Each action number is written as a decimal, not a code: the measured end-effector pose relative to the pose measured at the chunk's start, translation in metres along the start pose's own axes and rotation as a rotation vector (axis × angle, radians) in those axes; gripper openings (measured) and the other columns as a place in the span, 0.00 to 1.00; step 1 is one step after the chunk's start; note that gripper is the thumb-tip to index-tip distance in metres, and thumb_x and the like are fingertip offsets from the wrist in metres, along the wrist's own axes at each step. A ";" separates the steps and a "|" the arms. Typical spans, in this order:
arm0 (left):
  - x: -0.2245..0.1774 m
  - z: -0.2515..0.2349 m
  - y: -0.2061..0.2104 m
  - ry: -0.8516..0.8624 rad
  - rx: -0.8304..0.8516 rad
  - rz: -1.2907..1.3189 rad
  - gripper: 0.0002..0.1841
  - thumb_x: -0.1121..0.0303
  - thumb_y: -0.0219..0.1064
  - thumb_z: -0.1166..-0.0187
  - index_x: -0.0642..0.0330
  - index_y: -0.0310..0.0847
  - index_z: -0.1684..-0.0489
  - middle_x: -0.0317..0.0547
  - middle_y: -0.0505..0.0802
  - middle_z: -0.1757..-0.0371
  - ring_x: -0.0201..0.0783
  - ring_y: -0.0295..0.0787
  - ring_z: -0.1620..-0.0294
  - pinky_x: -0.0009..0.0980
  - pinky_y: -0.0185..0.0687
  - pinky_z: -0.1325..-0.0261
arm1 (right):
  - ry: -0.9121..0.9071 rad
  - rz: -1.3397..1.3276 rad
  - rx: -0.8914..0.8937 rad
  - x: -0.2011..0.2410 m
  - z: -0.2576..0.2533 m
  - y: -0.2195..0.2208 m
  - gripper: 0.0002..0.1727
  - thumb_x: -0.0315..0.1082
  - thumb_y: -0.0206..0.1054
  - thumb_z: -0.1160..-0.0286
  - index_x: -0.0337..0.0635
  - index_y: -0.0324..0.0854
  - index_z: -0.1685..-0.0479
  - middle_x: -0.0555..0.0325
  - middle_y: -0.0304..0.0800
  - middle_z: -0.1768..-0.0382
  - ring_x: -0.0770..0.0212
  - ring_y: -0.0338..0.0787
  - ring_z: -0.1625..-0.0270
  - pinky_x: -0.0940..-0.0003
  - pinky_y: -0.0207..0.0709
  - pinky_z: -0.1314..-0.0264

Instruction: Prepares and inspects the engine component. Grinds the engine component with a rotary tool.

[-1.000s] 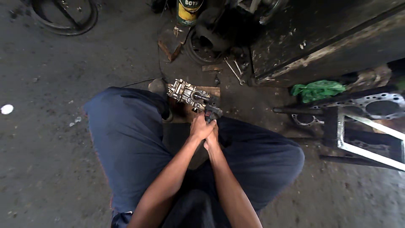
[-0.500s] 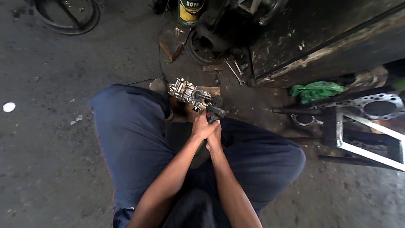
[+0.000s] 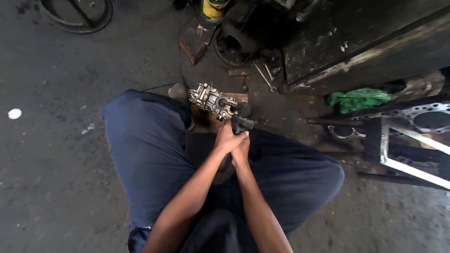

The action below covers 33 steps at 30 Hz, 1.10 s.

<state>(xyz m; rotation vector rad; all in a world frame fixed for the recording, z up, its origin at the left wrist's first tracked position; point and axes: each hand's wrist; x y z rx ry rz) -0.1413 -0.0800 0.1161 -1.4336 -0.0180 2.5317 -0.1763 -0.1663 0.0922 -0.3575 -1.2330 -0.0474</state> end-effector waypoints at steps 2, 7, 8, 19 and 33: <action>-0.002 0.001 0.000 0.003 -0.001 -0.001 0.34 0.47 0.77 0.30 0.60 0.79 0.29 0.51 0.93 0.42 0.44 0.90 0.36 0.49 0.83 0.29 | -0.013 0.037 -0.003 0.002 0.000 -0.001 0.31 0.28 0.75 0.33 0.30 0.71 0.30 0.47 0.89 0.47 0.63 0.90 0.45 0.65 0.86 0.39; -0.002 0.002 0.003 -0.016 -0.009 0.034 0.34 0.47 0.76 0.28 0.61 0.78 0.29 0.52 0.93 0.43 0.43 0.90 0.38 0.48 0.83 0.29 | -0.014 0.149 0.039 0.006 -0.003 -0.008 0.31 0.32 0.75 0.32 0.32 0.71 0.28 0.48 0.89 0.46 0.63 0.90 0.44 0.64 0.86 0.37; -0.001 0.002 0.003 -0.025 -0.012 0.049 0.34 0.47 0.77 0.28 0.61 0.78 0.29 0.52 0.93 0.43 0.43 0.90 0.38 0.48 0.83 0.29 | -0.013 0.171 0.049 0.006 -0.004 -0.008 0.31 0.33 0.75 0.32 0.32 0.70 0.28 0.48 0.89 0.46 0.63 0.90 0.44 0.64 0.86 0.37; -0.004 0.003 0.000 -0.020 -0.009 0.216 0.33 0.48 0.76 0.26 0.61 0.77 0.28 0.50 0.93 0.43 0.39 0.91 0.39 0.44 0.86 0.30 | 0.004 0.507 0.094 0.034 -0.005 -0.015 0.36 0.42 0.74 0.31 0.37 0.68 0.24 0.51 0.91 0.49 0.62 0.92 0.46 0.57 0.87 0.39; -0.003 -0.003 0.005 -0.085 -0.023 0.140 0.33 0.45 0.74 0.24 0.60 0.76 0.28 0.52 0.93 0.44 0.44 0.90 0.38 0.51 0.85 0.31 | 0.035 0.469 0.123 0.032 -0.011 -0.017 0.33 0.39 0.74 0.29 0.38 0.69 0.24 0.52 0.92 0.49 0.62 0.92 0.45 0.57 0.87 0.38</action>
Point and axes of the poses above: each hand's wrist, its own z-axis away from the middle knuckle, its own y-axis out of the palm, x = y × z
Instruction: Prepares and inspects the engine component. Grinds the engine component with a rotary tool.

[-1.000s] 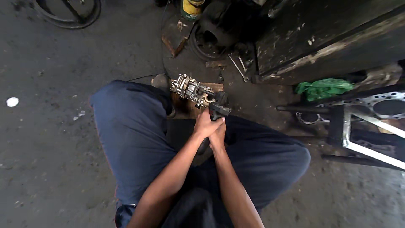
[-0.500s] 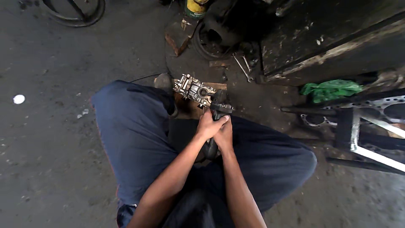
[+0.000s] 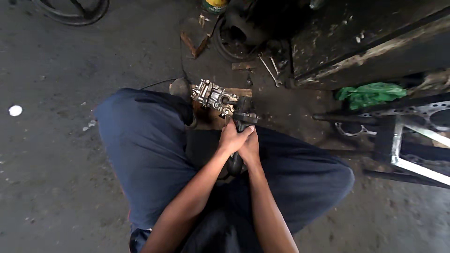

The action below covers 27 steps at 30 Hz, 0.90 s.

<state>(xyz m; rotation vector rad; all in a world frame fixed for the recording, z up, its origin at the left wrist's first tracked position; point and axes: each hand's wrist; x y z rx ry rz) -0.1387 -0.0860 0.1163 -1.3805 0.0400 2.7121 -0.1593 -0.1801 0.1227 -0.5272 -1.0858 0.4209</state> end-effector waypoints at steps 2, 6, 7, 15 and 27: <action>0.001 -0.003 -0.001 -0.008 -0.010 0.004 0.33 0.45 0.74 0.25 0.59 0.77 0.29 0.51 0.93 0.45 0.44 0.91 0.39 0.51 0.85 0.32 | -0.006 -0.008 0.006 -0.002 -0.004 0.004 0.34 0.40 0.74 0.30 0.38 0.69 0.24 0.51 0.92 0.48 0.62 0.92 0.44 0.57 0.86 0.37; 0.002 -0.010 -0.005 -0.028 -0.003 0.010 0.35 0.47 0.75 0.25 0.62 0.74 0.26 0.53 0.93 0.43 0.44 0.90 0.38 0.49 0.84 0.31 | 0.008 -0.027 0.020 -0.006 -0.012 0.012 0.34 0.39 0.74 0.28 0.36 0.68 0.23 0.49 0.91 0.46 0.61 0.91 0.43 0.58 0.85 0.36; 0.003 -0.012 -0.006 -0.027 -0.007 0.013 0.35 0.47 0.75 0.25 0.62 0.74 0.26 0.53 0.93 0.43 0.44 0.90 0.38 0.49 0.84 0.30 | 0.010 -0.035 0.024 -0.007 -0.014 0.014 0.34 0.39 0.74 0.28 0.36 0.68 0.23 0.49 0.91 0.46 0.61 0.91 0.43 0.58 0.85 0.36; 0.011 -0.025 -0.009 -0.024 -0.041 -0.032 0.34 0.46 0.76 0.27 0.61 0.77 0.29 0.53 0.93 0.45 0.45 0.91 0.39 0.50 0.85 0.32 | -0.003 -0.168 0.040 -0.016 -0.026 0.030 0.33 0.35 0.75 0.29 0.34 0.68 0.25 0.48 0.90 0.45 0.63 0.91 0.43 0.61 0.86 0.36; 0.031 -0.039 -0.010 -0.015 -0.092 0.041 0.37 0.50 0.82 0.35 0.59 0.77 0.27 0.51 0.93 0.40 0.41 0.90 0.35 0.47 0.84 0.27 | -0.031 -0.098 0.023 -0.031 -0.030 0.050 0.38 0.38 0.77 0.30 0.33 0.65 0.22 0.47 0.90 0.43 0.61 0.91 0.40 0.59 0.84 0.32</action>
Point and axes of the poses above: each hand's wrist, its own z-axis away from the middle knuckle, its own y-axis out of the palm, x = y × z
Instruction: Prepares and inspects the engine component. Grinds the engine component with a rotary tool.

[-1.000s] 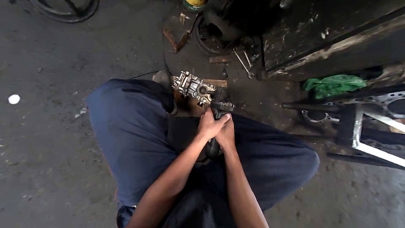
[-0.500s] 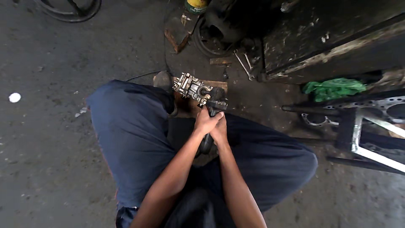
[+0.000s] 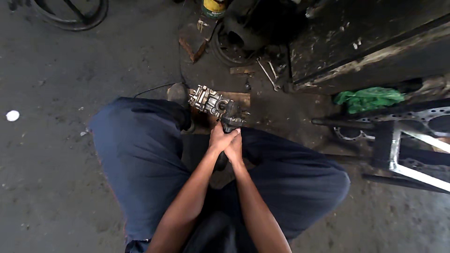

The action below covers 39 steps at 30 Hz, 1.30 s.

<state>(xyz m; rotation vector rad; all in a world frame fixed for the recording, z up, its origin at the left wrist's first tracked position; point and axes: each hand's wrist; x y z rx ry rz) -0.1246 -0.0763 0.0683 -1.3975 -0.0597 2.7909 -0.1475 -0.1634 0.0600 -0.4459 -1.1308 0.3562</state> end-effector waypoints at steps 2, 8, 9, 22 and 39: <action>0.007 -0.003 0.001 0.010 -0.010 0.029 0.37 0.50 0.83 0.37 0.58 0.78 0.28 0.49 0.93 0.40 0.40 0.90 0.35 0.46 0.84 0.27 | -0.017 0.014 -0.006 -0.004 0.000 0.003 0.39 0.38 0.77 0.30 0.32 0.64 0.20 0.46 0.90 0.42 0.60 0.91 0.39 0.58 0.84 0.31; 0.017 -0.008 0.002 -0.009 -0.010 0.036 0.39 0.52 0.84 0.40 0.59 0.78 0.27 0.48 0.93 0.38 0.38 0.89 0.34 0.43 0.83 0.26 | -0.057 0.011 -0.029 -0.018 0.000 0.013 0.40 0.38 0.76 0.30 0.29 0.63 0.19 0.45 0.89 0.39 0.60 0.90 0.36 0.61 0.82 0.28; 0.017 -0.008 0.002 -0.014 -0.010 0.018 0.39 0.52 0.84 0.40 0.58 0.78 0.27 0.48 0.93 0.38 0.38 0.89 0.34 0.44 0.83 0.26 | -0.060 0.006 -0.030 -0.019 0.000 0.013 0.41 0.38 0.76 0.30 0.29 0.62 0.19 0.44 0.88 0.38 0.60 0.89 0.35 0.61 0.81 0.27; 0.019 -0.012 -0.002 -0.039 -0.011 -0.120 0.40 0.48 0.82 0.40 0.58 0.78 0.26 0.48 0.93 0.37 0.41 0.89 0.32 0.48 0.81 0.25 | -0.050 -0.071 -0.020 -0.025 -0.002 0.021 0.38 0.34 0.73 0.26 0.26 0.62 0.19 0.41 0.85 0.33 0.60 0.85 0.30 0.65 0.76 0.23; 0.011 0.003 0.002 -0.033 -0.019 -0.171 0.38 0.46 0.81 0.40 0.54 0.80 0.28 0.47 0.94 0.41 0.42 0.90 0.35 0.52 0.83 0.28 | -0.062 0.047 -0.077 -0.016 0.013 0.013 0.39 0.38 0.74 0.28 0.26 0.64 0.20 0.40 0.86 0.34 0.57 0.86 0.31 0.62 0.77 0.24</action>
Point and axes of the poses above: each hand's wrist, its own z-axis away from the middle knuckle, its own y-axis out of the palm, x = y × z
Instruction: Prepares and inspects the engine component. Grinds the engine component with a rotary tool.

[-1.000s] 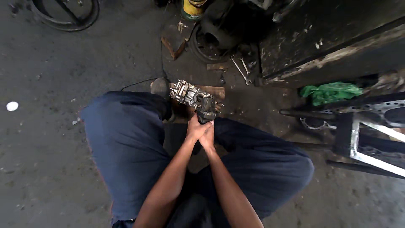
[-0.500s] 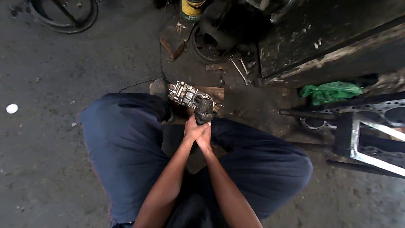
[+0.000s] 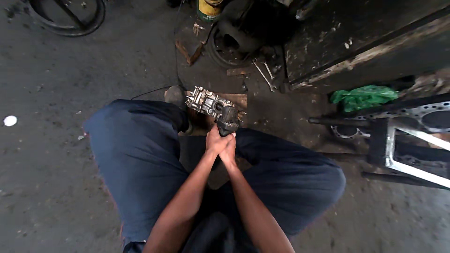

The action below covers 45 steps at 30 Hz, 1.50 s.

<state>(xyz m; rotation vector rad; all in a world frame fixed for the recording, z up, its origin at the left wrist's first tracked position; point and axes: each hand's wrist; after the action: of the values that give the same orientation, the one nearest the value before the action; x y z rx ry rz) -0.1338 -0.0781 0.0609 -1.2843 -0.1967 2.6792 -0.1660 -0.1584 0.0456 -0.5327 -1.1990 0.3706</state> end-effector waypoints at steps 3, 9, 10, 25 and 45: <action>-0.003 0.006 0.000 0.011 -0.001 0.008 0.37 0.46 0.81 0.41 0.54 0.81 0.30 0.46 0.94 0.43 0.42 0.90 0.36 0.51 0.84 0.29 | -0.010 -0.004 -0.015 0.002 0.005 -0.003 0.39 0.39 0.72 0.27 0.25 0.63 0.20 0.39 0.85 0.34 0.57 0.86 0.31 0.62 0.76 0.23; -0.008 0.018 0.001 0.039 0.018 0.004 0.39 0.45 0.82 0.40 0.55 0.80 0.28 0.48 0.94 0.41 0.43 0.90 0.35 0.50 0.82 0.27 | 0.000 -0.024 -0.043 0.005 0.014 -0.011 0.38 0.39 0.74 0.27 0.27 0.64 0.21 0.41 0.86 0.36 0.57 0.87 0.32 0.60 0.78 0.25; -0.009 0.020 0.001 0.043 0.022 0.005 0.39 0.45 0.83 0.40 0.55 0.80 0.29 0.48 0.94 0.41 0.43 0.90 0.35 0.50 0.83 0.28 | 0.002 -0.032 -0.045 0.005 0.016 -0.012 0.38 0.38 0.74 0.27 0.27 0.64 0.20 0.41 0.86 0.35 0.57 0.86 0.32 0.60 0.78 0.24; -0.016 0.033 0.000 0.084 0.036 0.040 0.38 0.45 0.83 0.39 0.56 0.80 0.29 0.47 0.94 0.43 0.42 0.91 0.38 0.49 0.84 0.29 | -0.012 -0.014 -0.070 0.013 0.023 -0.023 0.39 0.40 0.76 0.31 0.30 0.66 0.22 0.43 0.88 0.39 0.57 0.88 0.35 0.57 0.80 0.27; -0.020 0.037 0.001 0.088 0.045 0.072 0.39 0.44 0.83 0.39 0.56 0.79 0.29 0.47 0.94 0.43 0.40 0.91 0.38 0.47 0.84 0.30 | -0.012 0.006 -0.091 0.021 0.026 -0.029 0.37 0.39 0.75 0.29 0.29 0.67 0.23 0.44 0.90 0.42 0.59 0.90 0.38 0.59 0.82 0.30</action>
<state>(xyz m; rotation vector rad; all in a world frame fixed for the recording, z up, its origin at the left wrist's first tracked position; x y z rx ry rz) -0.1507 -0.0854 0.0991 -1.4181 -0.0800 2.6616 -0.1838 -0.1661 0.0855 -0.6134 -1.2306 0.3255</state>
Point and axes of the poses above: each hand's wrist, its own z-axis away from the middle knuckle, its own y-axis out of the palm, x = y × z
